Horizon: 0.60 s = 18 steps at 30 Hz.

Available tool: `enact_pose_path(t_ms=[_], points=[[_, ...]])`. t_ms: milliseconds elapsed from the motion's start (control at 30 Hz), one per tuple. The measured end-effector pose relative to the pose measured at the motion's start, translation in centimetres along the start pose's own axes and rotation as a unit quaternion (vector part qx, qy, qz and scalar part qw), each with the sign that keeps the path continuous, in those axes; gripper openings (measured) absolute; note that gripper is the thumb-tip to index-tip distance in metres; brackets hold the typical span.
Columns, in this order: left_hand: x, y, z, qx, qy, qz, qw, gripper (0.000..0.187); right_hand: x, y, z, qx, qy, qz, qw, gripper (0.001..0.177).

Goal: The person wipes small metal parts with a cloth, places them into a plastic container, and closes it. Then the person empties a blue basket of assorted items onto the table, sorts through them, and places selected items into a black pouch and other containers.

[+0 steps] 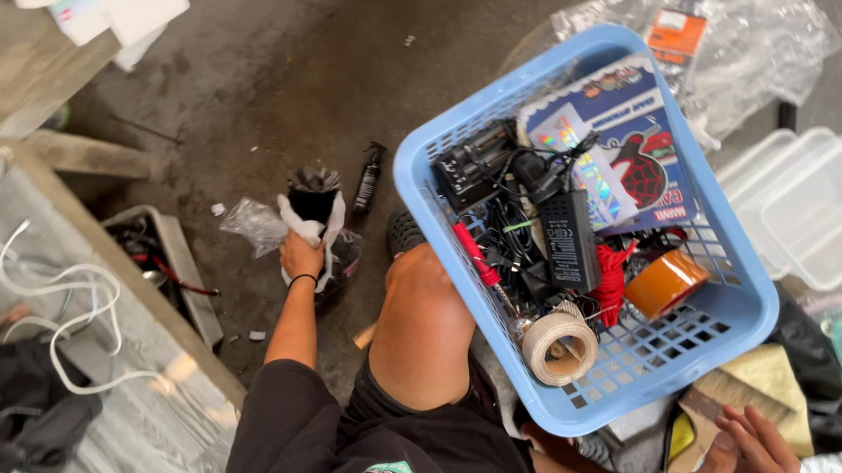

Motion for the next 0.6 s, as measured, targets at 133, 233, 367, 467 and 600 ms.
enact_pose_path(t_ms=[133,233,367,467,600], points=[[1.6,1.1,0.0,-0.048,0.017,0.032,0.998,0.106,2.7,-1.6,0.0,0.021,0.095,-0.049,0.994,0.007],[3.2,3.7,1.3,-0.047,0.110,-0.064,0.991,0.108,1.8,-2.4,-1.1,0.008,0.093,-0.034,0.995,0.005],[5.5,5.7,3.5,0.022,0.101,-0.106,0.989,0.120,0.3,-3.0,-3.2,0.047,0.083,-0.049,0.994,0.013],[7.7,7.8,5.7,0.054,0.162,-0.229,0.958,0.117,-0.5,-3.7,-4.1,0.061,0.060,-0.020,0.996,0.017],[7.5,12.7,9.1,0.196,0.192,-0.304,0.912,0.097,-1.1,-5.2,-3.3,0.053,-0.002,0.018,0.998,0.025]])
Point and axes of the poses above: each hand's wrist, its own x-axis away from the middle knuckle, its own z-axis out of the back of the hand, y = z × x, the point moved 3 cm from there along -x, towards the middle knuckle, and after that the axes turned 4 degrees about z, right-handed, at the moved point
